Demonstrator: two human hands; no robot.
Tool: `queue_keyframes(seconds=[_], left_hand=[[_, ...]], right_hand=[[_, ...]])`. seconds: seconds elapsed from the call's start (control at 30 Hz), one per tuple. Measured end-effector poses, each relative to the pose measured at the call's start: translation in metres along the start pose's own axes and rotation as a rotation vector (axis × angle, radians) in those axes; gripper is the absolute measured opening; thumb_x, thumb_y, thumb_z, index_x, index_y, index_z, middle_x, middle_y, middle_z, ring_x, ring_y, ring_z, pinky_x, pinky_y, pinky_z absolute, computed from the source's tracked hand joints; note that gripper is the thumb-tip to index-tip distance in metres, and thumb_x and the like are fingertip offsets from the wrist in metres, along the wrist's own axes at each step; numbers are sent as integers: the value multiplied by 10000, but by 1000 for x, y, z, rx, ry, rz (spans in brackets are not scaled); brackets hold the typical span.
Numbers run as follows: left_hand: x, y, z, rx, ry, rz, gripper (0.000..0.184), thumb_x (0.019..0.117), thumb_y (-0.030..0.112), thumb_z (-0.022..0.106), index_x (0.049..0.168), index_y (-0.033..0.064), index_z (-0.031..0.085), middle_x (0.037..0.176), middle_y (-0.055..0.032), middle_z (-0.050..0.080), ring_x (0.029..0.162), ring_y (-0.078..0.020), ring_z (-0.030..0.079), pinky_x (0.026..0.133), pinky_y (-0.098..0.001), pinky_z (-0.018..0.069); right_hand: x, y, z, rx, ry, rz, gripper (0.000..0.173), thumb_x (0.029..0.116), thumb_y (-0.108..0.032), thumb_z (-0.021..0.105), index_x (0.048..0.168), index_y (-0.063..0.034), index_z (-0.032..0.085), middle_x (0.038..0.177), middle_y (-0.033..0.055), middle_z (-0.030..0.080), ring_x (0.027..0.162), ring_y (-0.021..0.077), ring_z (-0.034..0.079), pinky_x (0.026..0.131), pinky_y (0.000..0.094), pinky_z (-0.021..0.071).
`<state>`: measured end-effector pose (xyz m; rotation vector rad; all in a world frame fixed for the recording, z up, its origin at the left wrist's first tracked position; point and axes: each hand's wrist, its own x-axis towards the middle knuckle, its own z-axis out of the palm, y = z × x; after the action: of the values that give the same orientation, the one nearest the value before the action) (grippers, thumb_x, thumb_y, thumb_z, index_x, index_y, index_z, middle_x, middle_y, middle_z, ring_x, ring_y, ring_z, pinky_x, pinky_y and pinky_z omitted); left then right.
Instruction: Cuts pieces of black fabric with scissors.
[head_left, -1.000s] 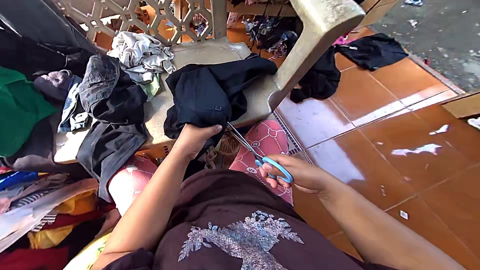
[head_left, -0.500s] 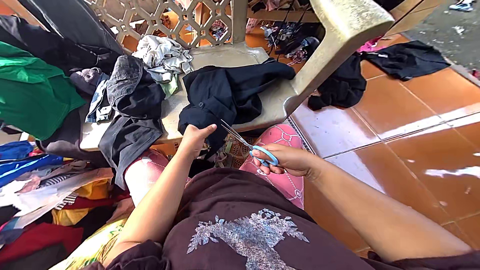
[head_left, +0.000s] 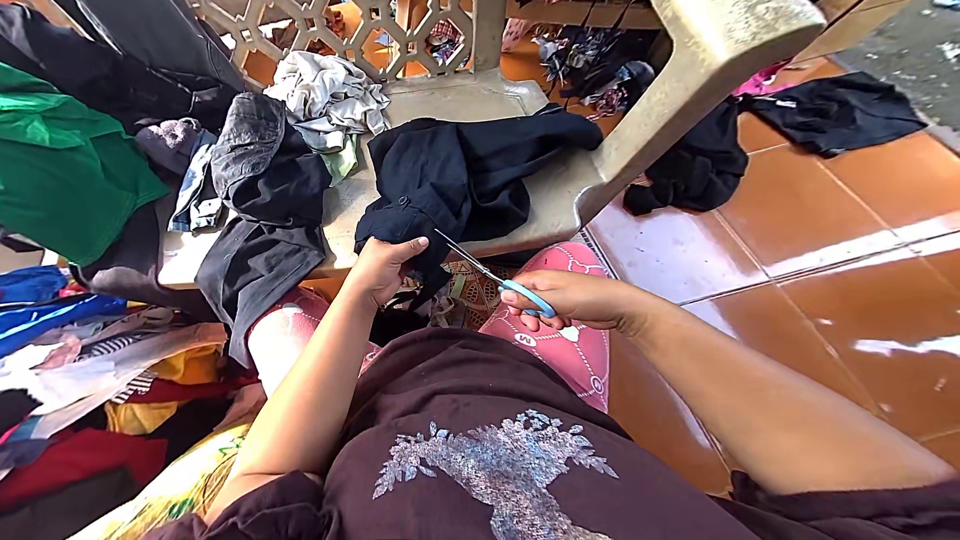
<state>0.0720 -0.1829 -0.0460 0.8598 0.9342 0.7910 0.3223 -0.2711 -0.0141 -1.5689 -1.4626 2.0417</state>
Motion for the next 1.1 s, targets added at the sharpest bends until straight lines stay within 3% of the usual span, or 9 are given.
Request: queue_keyframes(seconds=[0.2, 0.53, 0.63, 0.7, 0.73, 0.8, 0.87, 0.93, 1.1], left_hand=[[-2, -1, 2, -119, 4, -31, 254, 985, -52, 563, 1205, 75, 560, 1036, -65, 698, 890, -164, 702, 817, -348, 595], [-7, 4, -12, -6, 36, 17, 384, 905, -132, 630, 1241, 36, 550, 1065, -80, 695, 931, -175, 698, 855, -364, 589], [-7, 4, -14, -17, 71, 29, 381, 914, -112, 638, 1256, 25, 542, 1077, -90, 694, 933, -175, 699, 858, -359, 589], [-11, -1, -11, -40, 204, 19, 357, 951, -33, 648, 1273, 35, 510, 1038, -86, 662, 851, -147, 669, 793, -316, 575], [-14, -6, -6, -70, 296, 0, 293, 986, 33, 631, 1239, 57, 486, 962, -58, 605, 743, -112, 598, 701, -270, 533], [-29, -16, 7, -152, 371, -129, 138, 1071, 216, 534, 1005, 117, 464, 753, 14, 543, 574, -70, 536, 567, -224, 500], [-45, -19, 18, -241, 212, -341, 353, 1111, 394, 377, 981, 110, 542, 765, 10, 611, 628, -89, 609, 611, -244, 538], [-45, -19, 23, -335, 150, -416, 435, 1108, 445, 340, 1098, 84, 582, 863, -17, 650, 713, -107, 650, 666, -253, 558], [-23, -14, 26, -506, 377, -325, 165, 1059, 224, 539, 961, 91, 532, 688, -19, 550, 534, -92, 555, 553, -213, 537]], right_hand=[[17, -10, -3, -28, -41, -24, 319, 1099, -369, 427, 930, -132, 559, 681, -77, 567, 489, -23, 451, 472, 131, 354], [37, -28, -3, 13, -9, -20, 420, 1091, -379, 461, 779, -130, 590, 555, -88, 536, 395, -42, 368, 384, 131, 245], [37, -27, -2, -6, 15, -40, 387, 1088, -331, 483, 774, -128, 582, 562, -94, 533, 431, -35, 421, 425, 131, 314], [35, -26, 0, 0, 42, -35, 367, 1084, -316, 500, 776, -130, 574, 573, -91, 543, 448, -29, 447, 439, 133, 341], [33, -26, 2, 8, 60, -26, 361, 1082, -312, 507, 780, -128, 575, 572, -89, 545, 448, -26, 450, 438, 136, 341], [28, -24, 8, 13, 89, -13, 354, 1079, -311, 514, 785, -125, 580, 567, -89, 543, 439, -26, 440, 430, 138, 331], [25, -21, 16, 0, 115, -5, 346, 1074, -311, 527, 792, -121, 586, 575, -88, 544, 449, -21, 444, 445, 143, 341], [25, -17, 25, -23, 149, -3, 335, 1063, -306, 554, 792, -112, 587, 584, -79, 548, 471, -6, 470, 477, 160, 377], [23, -11, 43, 0, 193, -8, 302, 1053, -287, 578, 815, -102, 578, 595, -73, 545, 491, 5, 487, 504, 172, 399]])
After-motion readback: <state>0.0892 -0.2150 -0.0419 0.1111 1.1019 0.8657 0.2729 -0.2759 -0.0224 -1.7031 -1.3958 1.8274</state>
